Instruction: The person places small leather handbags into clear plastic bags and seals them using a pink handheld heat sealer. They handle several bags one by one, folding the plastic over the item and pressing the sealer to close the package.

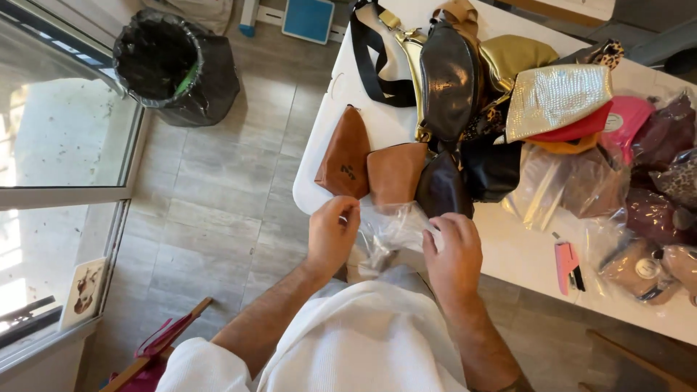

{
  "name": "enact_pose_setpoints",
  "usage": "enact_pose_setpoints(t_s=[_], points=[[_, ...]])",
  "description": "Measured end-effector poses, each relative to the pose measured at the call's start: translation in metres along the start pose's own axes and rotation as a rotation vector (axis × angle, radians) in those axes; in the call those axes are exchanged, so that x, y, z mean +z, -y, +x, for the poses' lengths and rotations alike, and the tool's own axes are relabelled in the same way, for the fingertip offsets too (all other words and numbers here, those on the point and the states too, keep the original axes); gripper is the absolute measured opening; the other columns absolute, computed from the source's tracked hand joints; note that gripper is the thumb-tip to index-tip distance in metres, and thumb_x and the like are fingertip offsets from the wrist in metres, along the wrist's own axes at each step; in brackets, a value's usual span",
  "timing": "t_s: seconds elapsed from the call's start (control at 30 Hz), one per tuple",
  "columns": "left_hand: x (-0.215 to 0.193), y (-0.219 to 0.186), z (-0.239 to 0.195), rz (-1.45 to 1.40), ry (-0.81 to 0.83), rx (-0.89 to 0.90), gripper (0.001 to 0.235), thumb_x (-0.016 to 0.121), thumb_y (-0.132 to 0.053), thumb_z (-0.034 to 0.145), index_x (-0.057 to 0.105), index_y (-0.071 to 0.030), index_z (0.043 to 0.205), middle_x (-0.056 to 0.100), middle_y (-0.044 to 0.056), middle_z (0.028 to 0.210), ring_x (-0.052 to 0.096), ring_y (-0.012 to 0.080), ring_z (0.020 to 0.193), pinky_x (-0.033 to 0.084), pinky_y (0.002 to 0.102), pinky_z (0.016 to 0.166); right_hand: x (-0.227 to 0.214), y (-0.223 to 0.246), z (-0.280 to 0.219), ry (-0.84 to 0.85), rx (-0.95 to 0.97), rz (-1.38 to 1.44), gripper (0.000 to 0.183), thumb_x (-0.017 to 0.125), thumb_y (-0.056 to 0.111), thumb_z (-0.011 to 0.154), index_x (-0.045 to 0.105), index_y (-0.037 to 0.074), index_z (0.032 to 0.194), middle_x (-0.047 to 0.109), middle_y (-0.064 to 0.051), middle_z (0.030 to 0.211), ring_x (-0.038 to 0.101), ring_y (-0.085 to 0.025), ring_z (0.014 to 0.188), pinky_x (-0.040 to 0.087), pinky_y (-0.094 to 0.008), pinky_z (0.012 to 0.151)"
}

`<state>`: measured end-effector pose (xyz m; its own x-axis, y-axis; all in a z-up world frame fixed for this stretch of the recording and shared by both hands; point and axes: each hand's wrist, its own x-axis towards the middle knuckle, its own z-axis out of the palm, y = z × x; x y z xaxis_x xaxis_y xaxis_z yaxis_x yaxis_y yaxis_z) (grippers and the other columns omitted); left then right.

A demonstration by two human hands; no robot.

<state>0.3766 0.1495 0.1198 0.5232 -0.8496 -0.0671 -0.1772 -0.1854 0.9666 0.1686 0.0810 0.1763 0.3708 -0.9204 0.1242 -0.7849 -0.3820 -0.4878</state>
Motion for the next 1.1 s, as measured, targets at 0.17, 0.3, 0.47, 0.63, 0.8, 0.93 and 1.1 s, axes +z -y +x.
enact_pose_setpoints(t_s=[0.17,0.3,0.47,0.63,0.8,0.93,1.1], points=[[0.011,-0.035,0.006,0.324,0.020,0.549,0.008,0.063,-0.008,0.099,0.070,-0.006,0.102,0.062,0.005,0.080,0.061,0.0255,0.068,0.048,0.036,0.057,-0.009,0.069,0.006,-0.116,-0.623,0.360,0.018,0.050,-0.006,0.099,0.066,-0.013,0.099,0.068,-0.027,0.107,0.072,-0.039,0.097,0.063,-0.044,0.088],[0.008,-0.068,0.013,0.459,-0.106,0.699,0.018,0.053,0.002,0.099,0.062,-0.007,0.086,0.051,0.004,0.076,0.049,0.0234,0.061,0.041,0.035,0.052,0.059,-0.001,0.009,0.216,-0.474,0.106,0.038,0.057,-0.007,0.082,0.069,-0.002,0.118,0.071,-0.020,0.120,0.070,-0.038,0.102,0.057,-0.047,0.089],[0.021,-0.069,0.001,0.594,0.108,0.892,0.013,0.052,0.011,0.095,0.062,0.002,0.092,0.049,0.009,0.081,0.048,0.0228,0.064,0.039,0.034,0.052,0.136,-0.056,0.011,-0.001,-0.705,-0.217,0.033,0.063,0.002,0.082,0.046,0.020,0.061,0.046,0.003,0.057,0.055,-0.017,0.055,0.045,-0.033,0.051],[0.027,-0.078,-0.002,0.614,0.205,0.938,0.011,0.055,-0.001,0.105,0.065,0.004,0.106,0.055,0.012,0.087,0.053,0.0258,0.069,0.046,0.037,0.057,0.098,0.003,0.074,0.549,0.350,1.056,0.025,0.062,0.008,0.092,0.053,0.012,0.115,0.057,-0.003,0.072,0.050,-0.013,0.050,0.032,-0.024,0.041],[0.016,-0.059,0.028,0.476,0.327,1.038,0.005,0.063,0.004,0.101,0.066,0.002,0.098,0.052,0.008,0.081,0.048,0.0221,0.063,0.036,0.033,0.051,0.156,0.024,0.142,0.154,1.033,2.057,0.024,0.076,0.025,0.092,0.066,0.009,0.106,0.072,-0.005,0.101,0.071,-0.016,0.092,0.058,-0.026,0.079],[-0.021,-0.050,0.076,0.329,0.512,1.082,0.003,0.062,-0.001,0.105,0.063,0.001,0.104,0.053,0.008,0.087,0.053,0.0244,0.069,0.041,0.036,0.057,0.175,0.048,0.201,0.292,0.756,2.047,0.054,0.044,0.051,0.102,0.058,0.011,0.136,0.062,-0.019,0.136,0.055,-0.038,0.132,0.029,-0.066,0.111],[-0.087,0.040,0.167,0.083,0.298,0.552,0.061,0.070,-0.049,0.096,0.058,-0.015,0.144,0.057,0.018,0.146,0.056,0.0363,0.129,0.046,0.052,0.111,0.213,0.086,0.227,0.504,0.528,2.247,0.081,0.051,0.081,0.086,0.050,0.028,0.148,0.060,-0.024,0.135,0.054,-0.050,0.129,0.039,-0.076,0.104]])
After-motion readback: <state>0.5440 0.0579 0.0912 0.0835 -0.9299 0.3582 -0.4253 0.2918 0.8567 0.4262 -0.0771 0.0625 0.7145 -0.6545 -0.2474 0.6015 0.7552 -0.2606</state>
